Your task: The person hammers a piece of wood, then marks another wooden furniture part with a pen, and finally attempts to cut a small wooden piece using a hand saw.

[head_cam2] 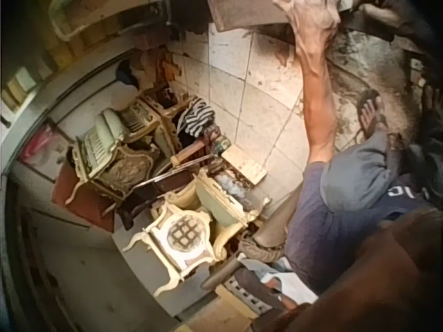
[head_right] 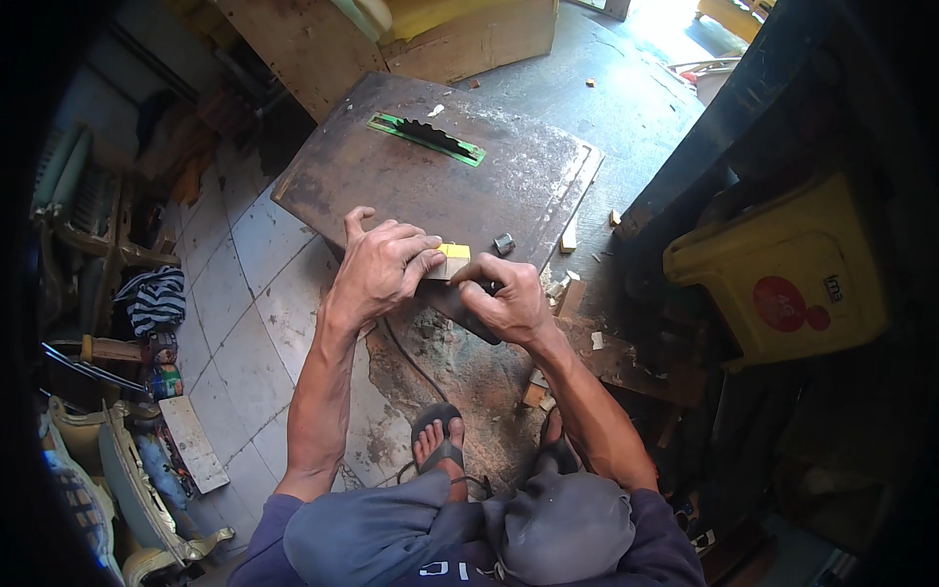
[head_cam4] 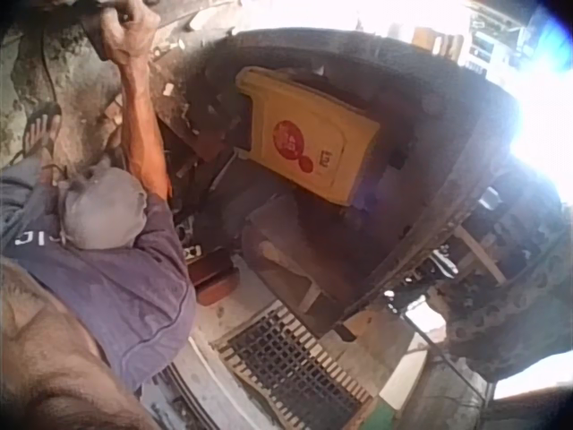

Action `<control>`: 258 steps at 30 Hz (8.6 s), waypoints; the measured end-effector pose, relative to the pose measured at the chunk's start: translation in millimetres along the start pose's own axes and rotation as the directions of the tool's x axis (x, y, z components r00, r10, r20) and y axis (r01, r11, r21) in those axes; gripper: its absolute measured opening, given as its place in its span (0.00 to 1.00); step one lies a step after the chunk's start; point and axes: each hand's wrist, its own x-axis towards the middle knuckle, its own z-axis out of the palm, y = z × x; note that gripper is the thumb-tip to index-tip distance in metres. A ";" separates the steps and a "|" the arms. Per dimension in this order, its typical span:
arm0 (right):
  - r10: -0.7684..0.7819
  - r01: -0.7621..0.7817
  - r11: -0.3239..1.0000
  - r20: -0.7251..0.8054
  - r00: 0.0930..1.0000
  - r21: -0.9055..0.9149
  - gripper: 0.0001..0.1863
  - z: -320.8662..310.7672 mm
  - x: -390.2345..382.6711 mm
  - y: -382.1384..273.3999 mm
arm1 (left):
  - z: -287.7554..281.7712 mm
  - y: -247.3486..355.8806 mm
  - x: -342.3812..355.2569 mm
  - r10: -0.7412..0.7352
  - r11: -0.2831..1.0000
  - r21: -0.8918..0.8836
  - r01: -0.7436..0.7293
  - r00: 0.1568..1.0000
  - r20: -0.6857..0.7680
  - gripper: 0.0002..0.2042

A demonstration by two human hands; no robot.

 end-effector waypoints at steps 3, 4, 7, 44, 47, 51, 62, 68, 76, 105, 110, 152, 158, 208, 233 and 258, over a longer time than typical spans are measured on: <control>0.052 -0.048 0.994 -0.038 0.998 0.102 0.08 -0.4 -1.0 2.0 | -2.4 -0.1 9.9 0.005 0.998 0.070 -0.004 1.000 -0.018 0.12; 0.094 -0.078 0.980 -0.081 0.992 0.181 0.08 -0.2 -2.1 2.5 | -1.8 0.3 14.9 0.004 0.995 0.101 -0.001 1.000 -0.028 0.12; 0.218 -0.166 0.936 -0.142 0.966 0.310 0.09 -0.8 -3.5 0.9 | 13.5 -8.0 29.6 0.067 0.982 0.189 0.009 0.917 -0.394 0.18; 0.284 -0.282 0.886 0.050 0.958 0.367 0.08 -15.1 -4.6 -3.5 | 39.4 -1.5 -5.9 0.177 0.969 0.238 -0.062 0.846 -0.502 0.17; 0.297 -0.281 0.897 0.005 0.955 0.341 0.08 -13.1 -1.5 -3.0 | 39.4 -0.4 -5.0 0.176 0.970 0.236 -0.062 0.845 -0.504 0.17; 0.294 -0.295 0.896 0.054 0.954 0.331 0.08 -14.9 -0.4 0.1 | 40.5 -1.9 -8.6 0.171 0.973 0.225 -0.061 0.840 -0.515 0.17; 0.354 -0.295 0.870 -0.083 0.932 0.396 0.09 -7.4 8.4 -2.7 | 37.4 -1.6 2.3 0.228 0.959 0.266 -0.095 0.814 -0.535 0.16; 0.379 -0.305 0.888 -0.172 0.909 0.344 0.12 -46.5 -78.3 -18.2 | 41.5 -23.3 -10.1 0.036 0.924 0.331 0.192 0.818 -0.574 0.16; 0.487 -0.610 0.760 -0.423 0.764 -0.226 0.22 -88.4 -274.8 11.9 | 26.1 7.8 -1.5 0.120 0.937 0.349 -0.023 0.958 -0.260 0.20; 0.358 -0.867 0.198 -0.790 0.498 -0.457 0.29 -176.9 -531.9 45.9 | 6.3 140.7 14.0 0.361 0.820 -0.506 -0.269 0.928 0.092 0.23; 0.489 -0.862 0.442 -0.738 0.465 -0.250 0.20 -161.0 -385.4 -15.6 | 48.3 201.0 85.2 0.544 0.812 -0.431 -0.394 0.777 0.316 0.23; 0.825 -0.809 0.563 -0.163 0.541 0.167 0.40 -270.2 -161.6 131.7 | 144.7 249.6 85.7 0.191 0.847 -0.528 -0.056 0.960 0.206 0.23; 0.639 -0.740 0.662 0.424 0.642 0.122 0.41 -271.5 -80.6 135.3 | 131.3 228.4 52.2 0.026 0.844 -0.534 0.045 0.992 0.125 0.24; 0.760 -0.534 0.645 0.385 0.524 -0.546 0.46 -242.5 -128.0 141.9 | 104.5 255.1 9.8 0.117 0.961 -0.274 -0.036 0.951 0.286 0.26; 0.579 -0.503 0.815 0.448 0.681 -0.288 0.51 -260.3 -115.2 95.3 | 98.4 245.9 10.8 0.211 0.916 -0.379 -0.135 0.963 0.166 0.21; 0.720 -0.590 0.692 0.340 0.605 -0.417 0.34 -251.8 -158.4 152.6 | 173.2 262.4 8.8 0.254 0.928 -0.282 -0.242 0.967 0.004 0.22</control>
